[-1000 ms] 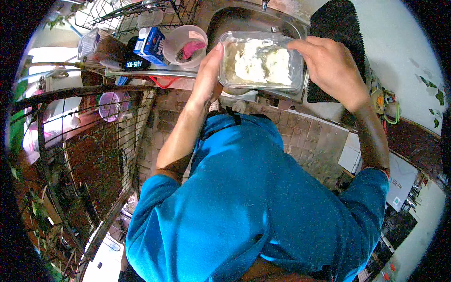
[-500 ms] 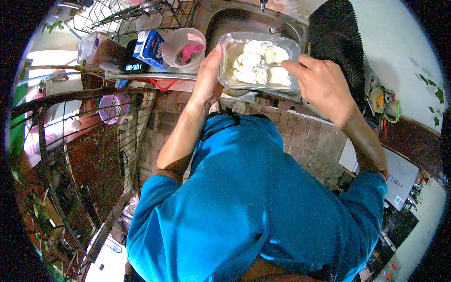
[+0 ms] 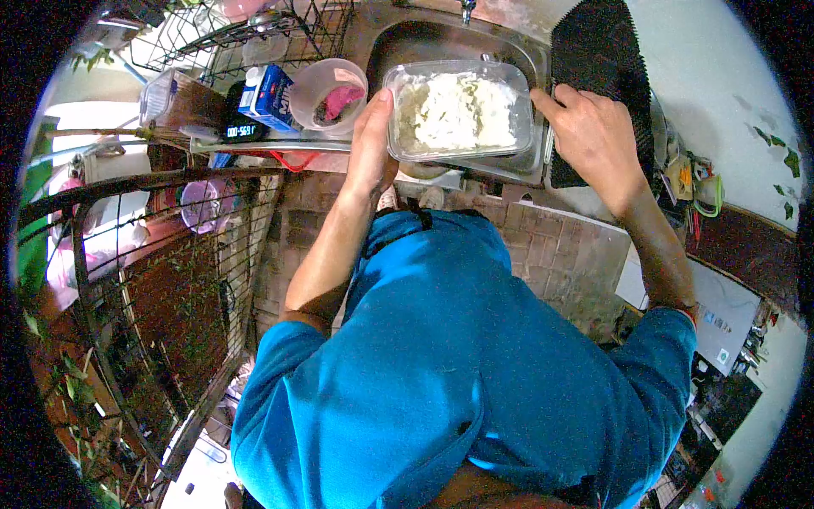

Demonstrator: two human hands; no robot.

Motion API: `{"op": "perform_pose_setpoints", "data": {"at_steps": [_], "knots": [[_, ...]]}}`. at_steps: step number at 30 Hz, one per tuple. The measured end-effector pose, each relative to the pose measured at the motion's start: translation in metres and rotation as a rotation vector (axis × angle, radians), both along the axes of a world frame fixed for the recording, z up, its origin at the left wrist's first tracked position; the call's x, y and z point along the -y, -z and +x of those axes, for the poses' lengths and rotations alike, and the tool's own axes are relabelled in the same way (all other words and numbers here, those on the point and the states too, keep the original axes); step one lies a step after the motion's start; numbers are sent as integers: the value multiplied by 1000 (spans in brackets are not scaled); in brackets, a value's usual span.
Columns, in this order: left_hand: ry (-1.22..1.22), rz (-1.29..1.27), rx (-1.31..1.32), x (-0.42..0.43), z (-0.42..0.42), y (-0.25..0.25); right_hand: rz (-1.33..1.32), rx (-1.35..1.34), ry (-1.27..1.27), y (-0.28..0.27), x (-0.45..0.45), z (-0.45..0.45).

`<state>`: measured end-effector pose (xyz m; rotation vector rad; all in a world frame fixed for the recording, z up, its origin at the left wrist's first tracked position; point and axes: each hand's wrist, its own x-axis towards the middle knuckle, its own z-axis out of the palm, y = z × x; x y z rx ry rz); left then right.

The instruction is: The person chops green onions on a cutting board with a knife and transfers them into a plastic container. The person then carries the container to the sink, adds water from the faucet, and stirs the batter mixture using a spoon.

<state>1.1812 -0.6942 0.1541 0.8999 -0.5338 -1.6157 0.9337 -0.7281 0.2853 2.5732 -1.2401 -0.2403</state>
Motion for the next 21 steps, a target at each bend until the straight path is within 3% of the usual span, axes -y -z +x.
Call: {"op": "perform_pose_setpoints", "data": {"at_steps": [5, 8, 10, 17, 21], "knots": [[-12, -11, 50, 0, 0, 6, 124, 40, -104, 2, 0, -4], [-35, 26, 24, 2, 1, 9, 276, 138, -73, 4, 2, 1], [-11, 56, -3, 0, 1, 9, 407, 210, 81, 6, 0, 3], [44, 13, -29, 1, 4, 11, 302, 334, 59, -1, -10, 19], [58, -5, -28, 2, 2, 11, 76, 200, -33, 18, -19, 31]]}}
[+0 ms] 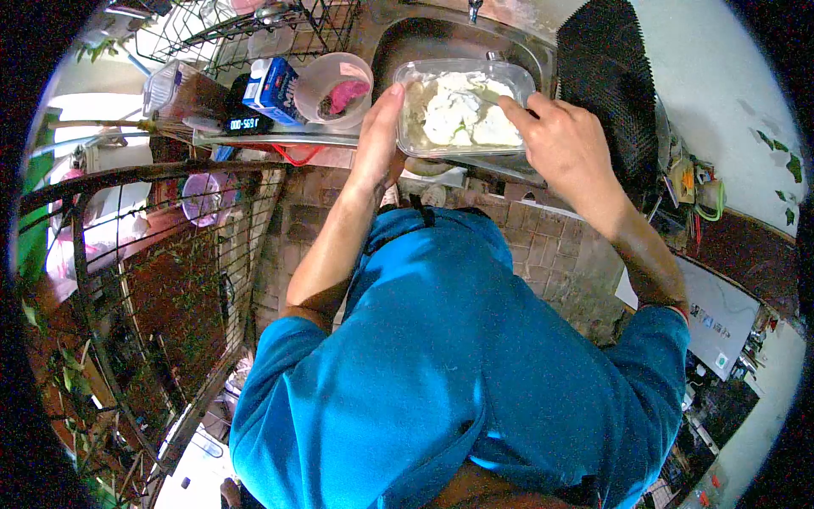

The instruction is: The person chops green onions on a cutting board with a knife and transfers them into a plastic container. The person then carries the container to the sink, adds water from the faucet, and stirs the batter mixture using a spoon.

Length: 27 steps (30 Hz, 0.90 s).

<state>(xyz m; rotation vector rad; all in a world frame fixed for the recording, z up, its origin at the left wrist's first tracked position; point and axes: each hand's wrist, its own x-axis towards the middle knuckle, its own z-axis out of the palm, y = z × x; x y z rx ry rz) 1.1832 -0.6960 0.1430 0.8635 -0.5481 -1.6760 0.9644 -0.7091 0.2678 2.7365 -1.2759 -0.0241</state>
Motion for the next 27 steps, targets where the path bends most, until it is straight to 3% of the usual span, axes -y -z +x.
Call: {"op": "perform_pose_setpoints", "data": {"at_steps": [5, 19, 27], "knots": [[7, 43, 14, 0, -1, 3, -42, -108, 7, 1, 7, -13], [32, 31, -34, 1, 1, -6, 126, 164, -109, 2, -18, 0], [-21, 25, 17, 1, -1, -8, -15, 19, 33, 3, -11, -7]]}}
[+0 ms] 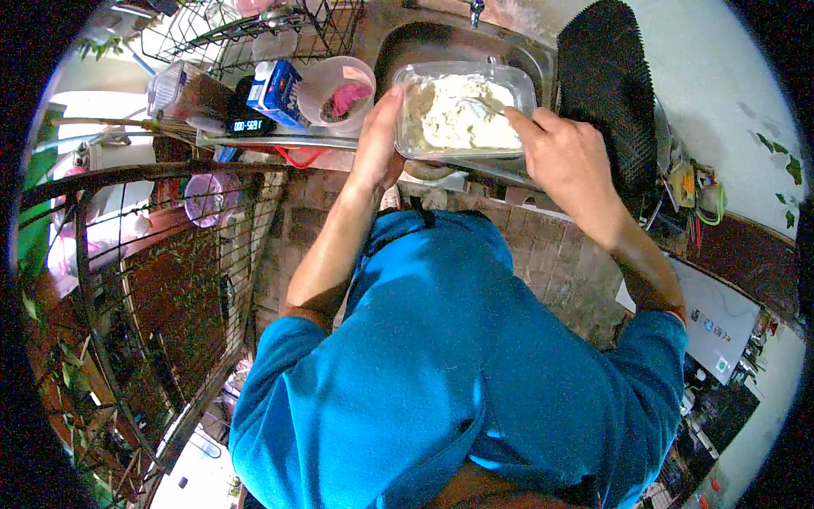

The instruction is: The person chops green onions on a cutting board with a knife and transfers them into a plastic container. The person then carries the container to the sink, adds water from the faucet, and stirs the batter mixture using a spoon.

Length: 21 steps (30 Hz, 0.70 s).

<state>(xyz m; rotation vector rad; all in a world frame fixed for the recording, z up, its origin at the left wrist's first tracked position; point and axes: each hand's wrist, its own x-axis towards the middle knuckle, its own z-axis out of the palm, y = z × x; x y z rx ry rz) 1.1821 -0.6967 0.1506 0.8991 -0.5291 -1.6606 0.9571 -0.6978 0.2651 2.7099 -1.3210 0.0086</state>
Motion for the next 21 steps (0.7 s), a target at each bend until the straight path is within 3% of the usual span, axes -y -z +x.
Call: {"op": "perform_pose_setpoints", "data": {"at_steps": [10, 13, 18, 21], "knots": [[-20, -40, 88, -3, 4, 3, -257, -75, -6, -18, 26, -17], [-34, -43, 60, -5, 2, -1, -229, -157, -48, -10, 31, -23], [16, 30, -37, -10, 5, -8, 72, -260, -41, -14, 39, -21], [39, 60, -54, -10, 4, 5, 10, -305, -91, -16, 40, -24]]}}
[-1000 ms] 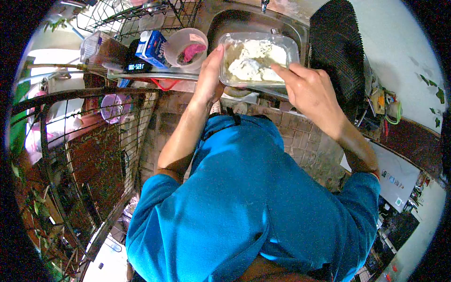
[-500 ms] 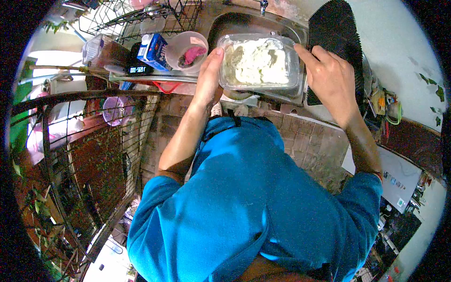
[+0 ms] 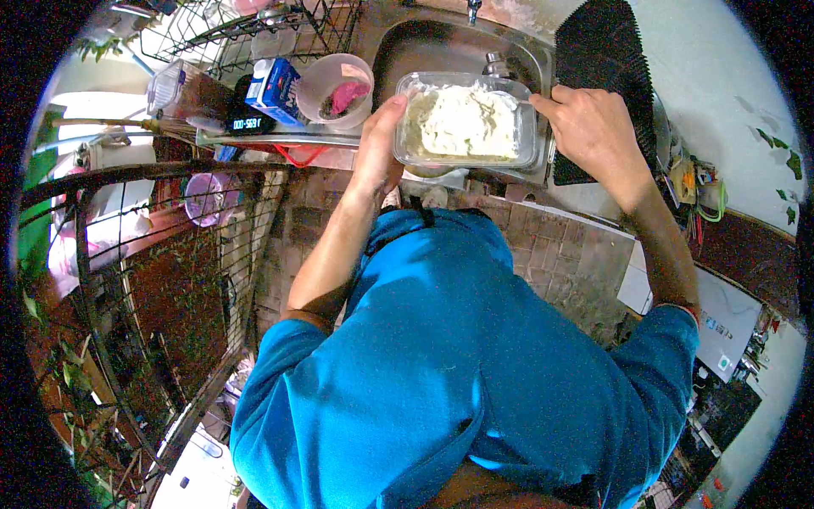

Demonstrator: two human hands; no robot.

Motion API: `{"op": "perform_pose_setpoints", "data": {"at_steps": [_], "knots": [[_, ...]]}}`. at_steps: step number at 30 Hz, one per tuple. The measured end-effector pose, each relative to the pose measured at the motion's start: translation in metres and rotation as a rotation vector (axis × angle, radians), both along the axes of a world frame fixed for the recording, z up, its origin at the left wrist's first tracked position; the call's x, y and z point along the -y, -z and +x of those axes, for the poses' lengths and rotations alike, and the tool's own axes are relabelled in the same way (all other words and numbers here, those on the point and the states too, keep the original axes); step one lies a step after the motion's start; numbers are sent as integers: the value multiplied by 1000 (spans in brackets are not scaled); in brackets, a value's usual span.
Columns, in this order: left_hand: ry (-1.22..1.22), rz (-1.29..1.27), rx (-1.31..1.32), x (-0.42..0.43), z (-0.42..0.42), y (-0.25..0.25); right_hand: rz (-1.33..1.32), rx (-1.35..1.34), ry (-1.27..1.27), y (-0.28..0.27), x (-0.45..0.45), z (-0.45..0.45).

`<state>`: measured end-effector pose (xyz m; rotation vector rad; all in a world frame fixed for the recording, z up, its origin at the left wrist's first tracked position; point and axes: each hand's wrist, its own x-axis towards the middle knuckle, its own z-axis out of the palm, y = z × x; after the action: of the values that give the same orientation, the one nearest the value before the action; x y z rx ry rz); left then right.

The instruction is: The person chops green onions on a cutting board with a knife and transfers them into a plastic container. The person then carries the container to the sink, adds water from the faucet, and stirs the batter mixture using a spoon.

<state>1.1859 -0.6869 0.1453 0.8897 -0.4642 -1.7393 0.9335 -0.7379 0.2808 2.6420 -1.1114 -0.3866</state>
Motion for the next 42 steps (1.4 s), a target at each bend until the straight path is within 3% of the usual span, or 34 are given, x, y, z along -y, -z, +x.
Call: {"op": "perform_pose_setpoints", "data": {"at_steps": [10, 16, 18, 24, 27, 36, 39, 42], "knots": [[-80, -82, 53, 2, -5, 5, 9, 24, -37, -15, -5, -2], [-89, -149, 161, 4, -9, 15, 212, -13, 4, -2, -5, -1], [-96, -127, 141, 1, -11, 12, 268, 311, 10, 7, -8, -1], [-104, -55, 73, 0, -14, 10, 512, 491, 222, 30, -10, 14], [-77, -64, 94, 1, -13, 20, 524, 603, 151, 47, -10, 16], [0, -103, 223, -2, -5, 16, 793, 623, 314, 33, -6, 29], [-1, -98, 211, -4, -5, 16, 713, 841, 163, 49, -3, 20], [9, -79, 212, -6, -6, 11, 646, 756, 225, 40, -2, 21]]}}
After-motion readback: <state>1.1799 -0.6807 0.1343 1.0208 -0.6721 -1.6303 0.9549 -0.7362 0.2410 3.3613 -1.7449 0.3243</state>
